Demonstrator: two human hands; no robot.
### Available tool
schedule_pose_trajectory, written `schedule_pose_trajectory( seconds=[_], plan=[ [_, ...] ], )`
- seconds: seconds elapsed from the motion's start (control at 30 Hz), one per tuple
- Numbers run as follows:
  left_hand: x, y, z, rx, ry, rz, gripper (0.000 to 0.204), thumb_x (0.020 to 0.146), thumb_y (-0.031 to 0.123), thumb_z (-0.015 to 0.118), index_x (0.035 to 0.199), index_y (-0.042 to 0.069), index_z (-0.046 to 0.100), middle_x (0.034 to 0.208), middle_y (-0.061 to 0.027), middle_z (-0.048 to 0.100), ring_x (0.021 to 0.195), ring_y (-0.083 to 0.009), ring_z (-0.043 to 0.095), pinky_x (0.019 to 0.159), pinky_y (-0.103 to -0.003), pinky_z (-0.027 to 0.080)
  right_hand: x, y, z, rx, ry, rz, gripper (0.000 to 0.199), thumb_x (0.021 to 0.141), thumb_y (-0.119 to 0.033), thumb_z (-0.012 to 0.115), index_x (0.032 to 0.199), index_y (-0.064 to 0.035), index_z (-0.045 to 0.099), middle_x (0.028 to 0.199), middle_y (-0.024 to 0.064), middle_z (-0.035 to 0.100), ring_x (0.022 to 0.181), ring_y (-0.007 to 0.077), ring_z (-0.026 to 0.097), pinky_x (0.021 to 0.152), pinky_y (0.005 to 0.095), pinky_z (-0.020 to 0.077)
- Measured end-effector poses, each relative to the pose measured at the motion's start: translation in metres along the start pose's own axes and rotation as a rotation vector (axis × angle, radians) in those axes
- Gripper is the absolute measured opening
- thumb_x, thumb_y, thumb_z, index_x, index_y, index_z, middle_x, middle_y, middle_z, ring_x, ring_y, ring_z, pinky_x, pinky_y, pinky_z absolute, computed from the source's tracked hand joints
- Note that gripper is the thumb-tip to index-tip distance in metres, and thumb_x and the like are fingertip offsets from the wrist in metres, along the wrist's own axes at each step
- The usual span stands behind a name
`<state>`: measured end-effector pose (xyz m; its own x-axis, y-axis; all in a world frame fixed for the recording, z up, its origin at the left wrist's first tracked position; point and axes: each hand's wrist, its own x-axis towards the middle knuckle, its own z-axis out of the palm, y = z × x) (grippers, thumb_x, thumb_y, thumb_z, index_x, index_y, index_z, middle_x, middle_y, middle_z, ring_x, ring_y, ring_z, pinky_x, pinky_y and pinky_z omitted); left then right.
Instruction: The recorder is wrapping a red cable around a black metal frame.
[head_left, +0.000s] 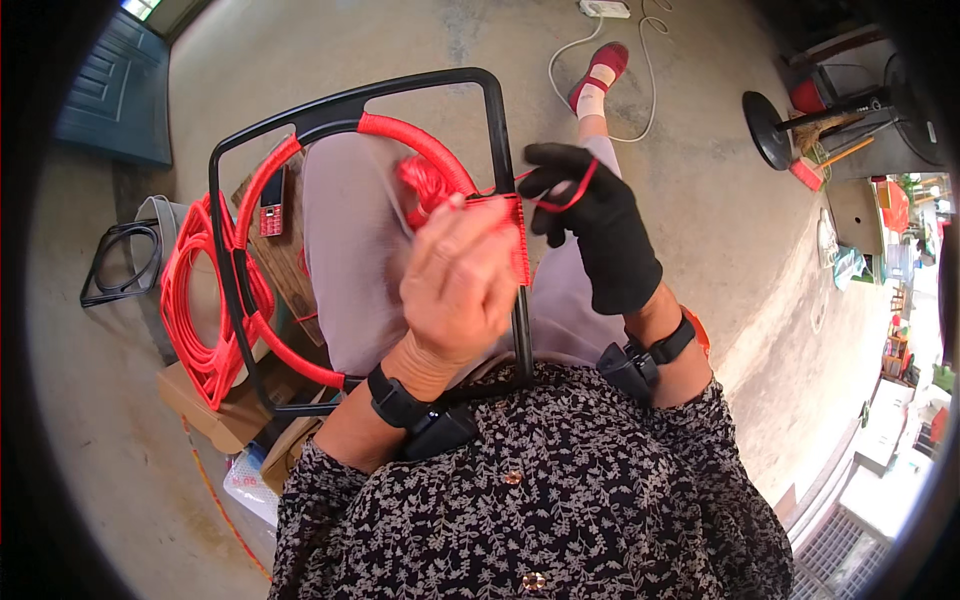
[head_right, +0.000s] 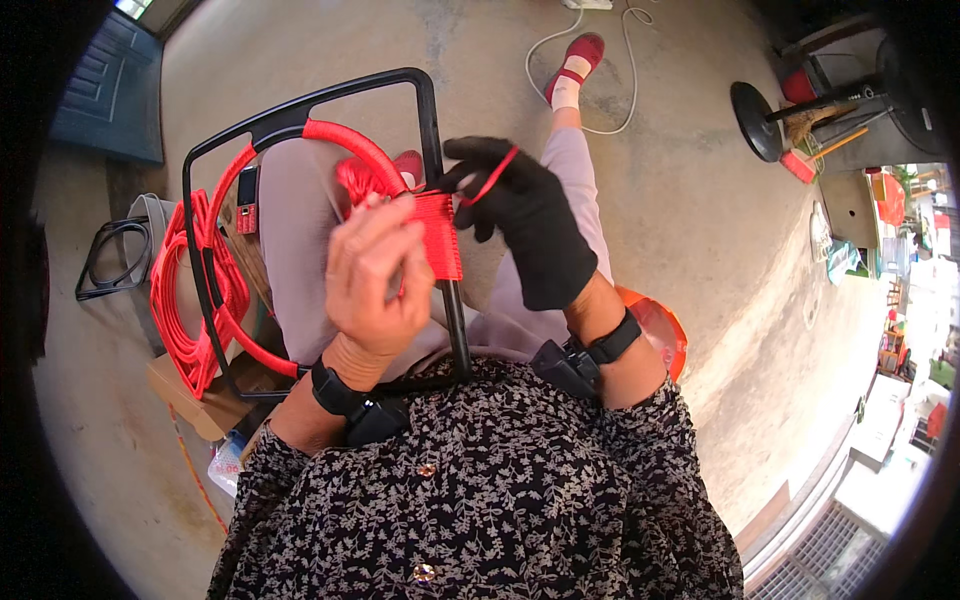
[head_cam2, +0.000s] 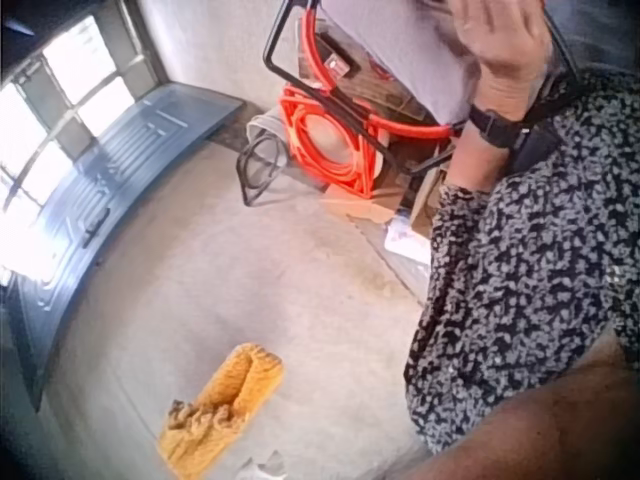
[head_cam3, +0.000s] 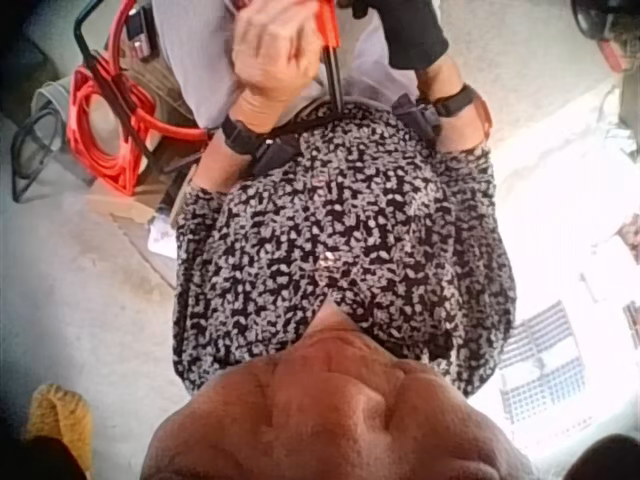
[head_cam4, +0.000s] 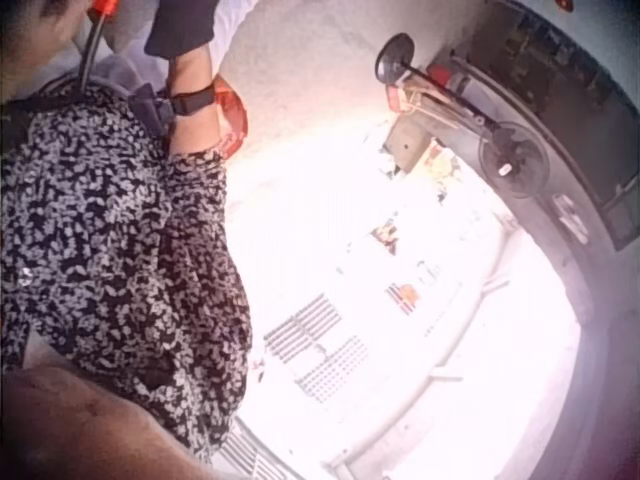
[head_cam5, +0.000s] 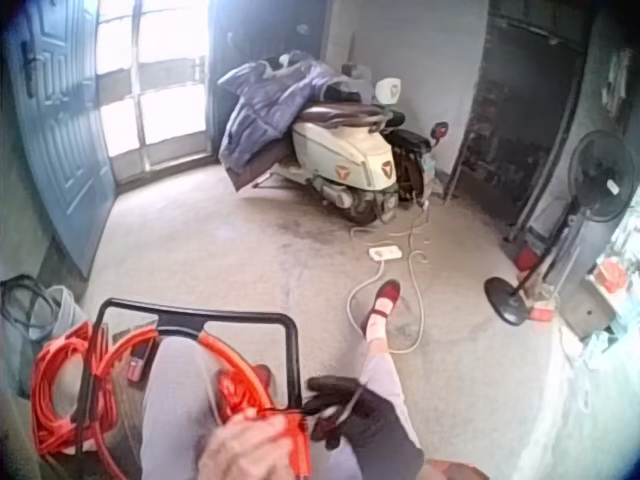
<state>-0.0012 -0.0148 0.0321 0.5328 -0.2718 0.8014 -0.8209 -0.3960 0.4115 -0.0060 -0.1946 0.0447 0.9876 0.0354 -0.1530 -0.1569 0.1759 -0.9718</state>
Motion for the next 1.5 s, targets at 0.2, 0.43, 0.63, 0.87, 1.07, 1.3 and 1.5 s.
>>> schedule_pose_trajectory(
  seconds=[0.2, 0.43, 0.63, 0.87, 1.07, 1.3, 1.5],
  plan=[
    [-0.005, 0.015, 0.002, -0.165, -0.166, 0.134, 0.029, 0.07, -0.003, 0.068, 0.097, 0.003, 0.059, 0.107, -0.0162, 0.062, 0.091, -0.0319, 0.061, 0.086, -0.042, 0.053, 0.011, -0.003, 0.003, 0.05, -0.229, 0.114, 0.039, 0.089, -0.012, 0.059, 0.127, -0.0061, 0.054, 0.102, 0.0011, 0.065, 0.088, 0.0075, 0.059, 0.071, 0.0236, 0.0479],
    [0.001, 0.017, -0.001, -0.182, -0.13, 0.111, 0.028, 0.071, 0.0, 0.065, 0.098, 0.002, 0.058, 0.108, -0.0155, 0.061, 0.095, -0.0335, 0.06, 0.086, -0.041, 0.053, 0.012, -0.001, 0.013, -0.177, -0.22, -0.03, 0.045, 0.083, -0.002, 0.062, 0.128, -0.0052, 0.054, 0.104, 0.0048, 0.066, 0.095, 0.0114, 0.061, 0.084, 0.0268, 0.0487],
    [-0.003, -0.003, 0.003, -0.461, 0.115, -0.562, 0.037, 0.068, -0.012, 0.053, 0.105, -0.004, 0.055, 0.114, -0.0173, 0.057, 0.109, -0.0272, 0.056, 0.096, -0.034, 0.045, 0.012, 0.005, 0.011, -0.219, -0.23, 0.004, 0.042, 0.082, -0.002, 0.063, 0.123, -0.0049, 0.057, 0.104, 0.0062, 0.066, 0.095, 0.0108, 0.06, 0.085, 0.026, 0.0492],
    [-0.008, -0.006, 0.005, -0.752, 0.123, -0.885, 0.043, 0.072, -0.019, 0.04, 0.112, -0.006, 0.052, 0.122, -0.0135, 0.053, 0.113, -0.0188, 0.054, 0.097, -0.029, 0.045, 0.009, 0.007, 0.006, -0.376, -0.185, 0.048, 0.049, 0.077, -0.006, 0.068, 0.124, -0.0084, 0.057, 0.09, 0.004, 0.067, 0.078, 0.0102, 0.061, 0.07, 0.0271, 0.0506],
    [-0.015, -0.008, 0.001, -0.758, 0.069, -1.064, 0.038, 0.084, -0.01, 0.042, 0.121, -0.003, 0.05, 0.12, -0.0102, 0.055, 0.111, -0.0167, 0.054, 0.094, -0.029, 0.046, -0.004, 0.001, 0.011, -0.815, -0.331, -0.252, 0.054, 0.07, -0.013, 0.078, 0.119, -0.0083, 0.058, 0.1, 0.0049, 0.064, 0.085, 0.0182, 0.064, 0.071, 0.0298, 0.051],
    [-0.007, -0.001, 0.001, -1.182, 0.192, -1.181, 0.042, 0.099, 0.031, 0.037, 0.123, -0.001, 0.049, 0.123, -0.011, 0.054, 0.111, -0.0194, 0.051, 0.099, -0.034, 0.04, -0.006, -0.009, 0.041, -1.159, -0.331, -0.544, 0.022, 0.071, -0.023, 0.072, 0.084, -0.0104, 0.06, 0.08, 0.0067, 0.057, 0.071, 0.0269, 0.061, 0.059, 0.0369, 0.0491],
    [-0.01, -0.008, 0.0, -0.885, 0.166, -1.023, 0.037, 0.097, 0.024, 0.044, 0.123, -0.002, 0.049, 0.122, -0.0128, 0.054, 0.113, -0.0194, 0.051, 0.099, -0.033, 0.04, -0.001, -0.002, 0.037, -0.586, -0.025, -0.39, 0.018, 0.076, -0.01, 0.069, 0.094, -0.0076, 0.065, 0.081, 0.0074, 0.06, 0.072, 0.0168, 0.062, 0.064, 0.0292, 0.0501]
  ],
)
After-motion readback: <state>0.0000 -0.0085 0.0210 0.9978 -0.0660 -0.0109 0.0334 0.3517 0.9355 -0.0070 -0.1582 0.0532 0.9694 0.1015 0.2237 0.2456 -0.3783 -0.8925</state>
